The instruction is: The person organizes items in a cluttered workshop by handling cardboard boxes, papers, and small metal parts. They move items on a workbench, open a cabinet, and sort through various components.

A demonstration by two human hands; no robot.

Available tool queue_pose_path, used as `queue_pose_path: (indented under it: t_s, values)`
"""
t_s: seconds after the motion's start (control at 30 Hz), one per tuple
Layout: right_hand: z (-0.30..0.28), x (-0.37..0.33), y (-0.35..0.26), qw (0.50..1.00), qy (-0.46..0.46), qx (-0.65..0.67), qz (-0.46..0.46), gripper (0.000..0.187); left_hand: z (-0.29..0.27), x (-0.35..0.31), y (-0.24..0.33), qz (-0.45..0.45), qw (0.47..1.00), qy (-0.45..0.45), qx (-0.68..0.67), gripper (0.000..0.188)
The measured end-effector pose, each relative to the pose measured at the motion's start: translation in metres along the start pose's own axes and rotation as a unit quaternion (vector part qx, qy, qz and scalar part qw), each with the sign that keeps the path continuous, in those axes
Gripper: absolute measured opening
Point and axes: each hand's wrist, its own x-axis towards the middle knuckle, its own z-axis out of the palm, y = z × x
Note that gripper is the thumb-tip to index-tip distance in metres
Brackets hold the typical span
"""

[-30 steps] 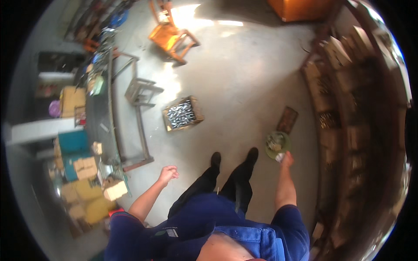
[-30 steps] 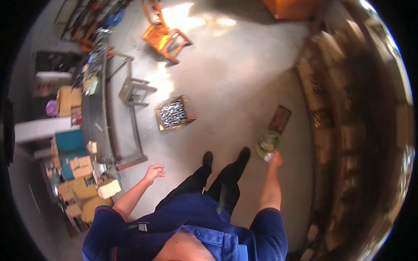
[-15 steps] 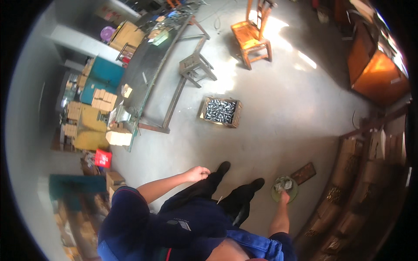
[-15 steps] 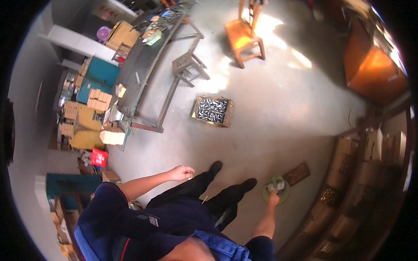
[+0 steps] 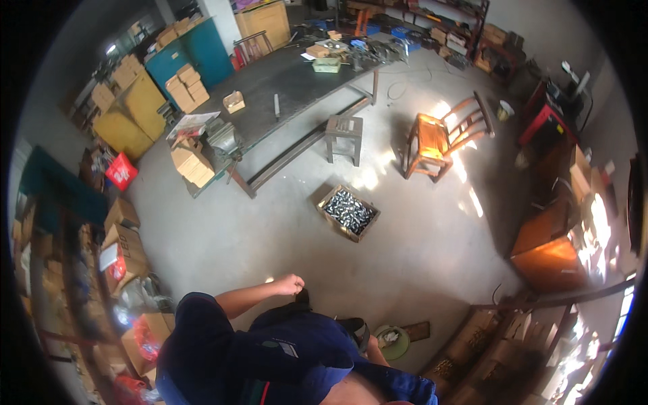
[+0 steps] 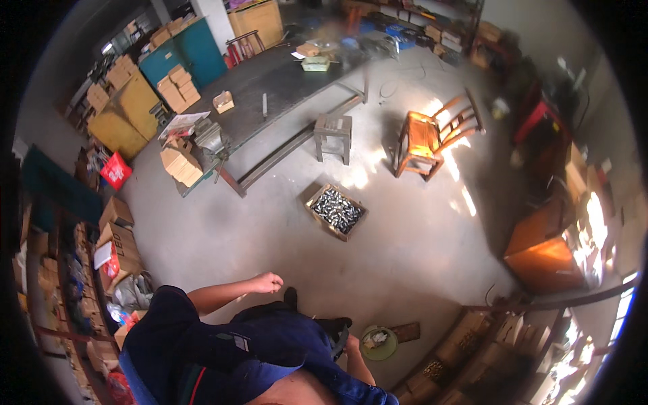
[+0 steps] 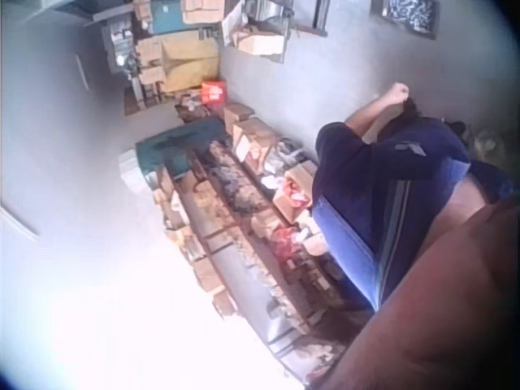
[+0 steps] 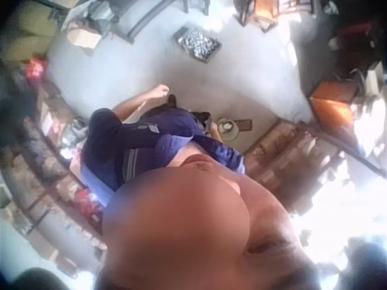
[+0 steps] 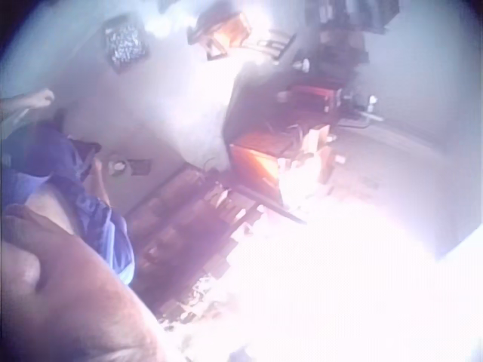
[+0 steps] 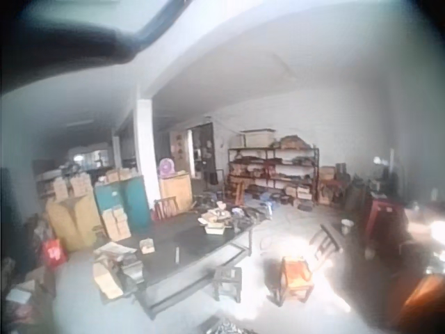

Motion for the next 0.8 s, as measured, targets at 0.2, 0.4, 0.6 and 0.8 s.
queue_pose_path:
  t_s: [0.2, 0.4, 0.6, 0.8]
  values:
    - [0.007, 0.032, -0.056, 0.896, -0.026, -0.44, -0.058, 0.018, -0.043, 0.006, -0.097, -0.004, 0.983, -0.003, -0.183, 0.027]
    - [0.153, -0.064, -0.127, 0.916, 0.026, -0.396, -0.055, 0.017, -0.082, 0.006, -0.171, -0.031, 0.949, 0.093, -0.299, 0.023]
    - [0.238, -0.058, -0.173, 0.93, -0.015, -0.363, -0.046, 0.02, -0.106, -0.007, -0.21, -0.048, 0.889, 0.146, -0.43, 0.02]
    - [0.289, -0.03, -0.244, 0.931, -0.029, -0.36, -0.051, 0.012, -0.117, -0.011, -0.228, -0.147, 0.888, 0.193, -0.39, 0.02]
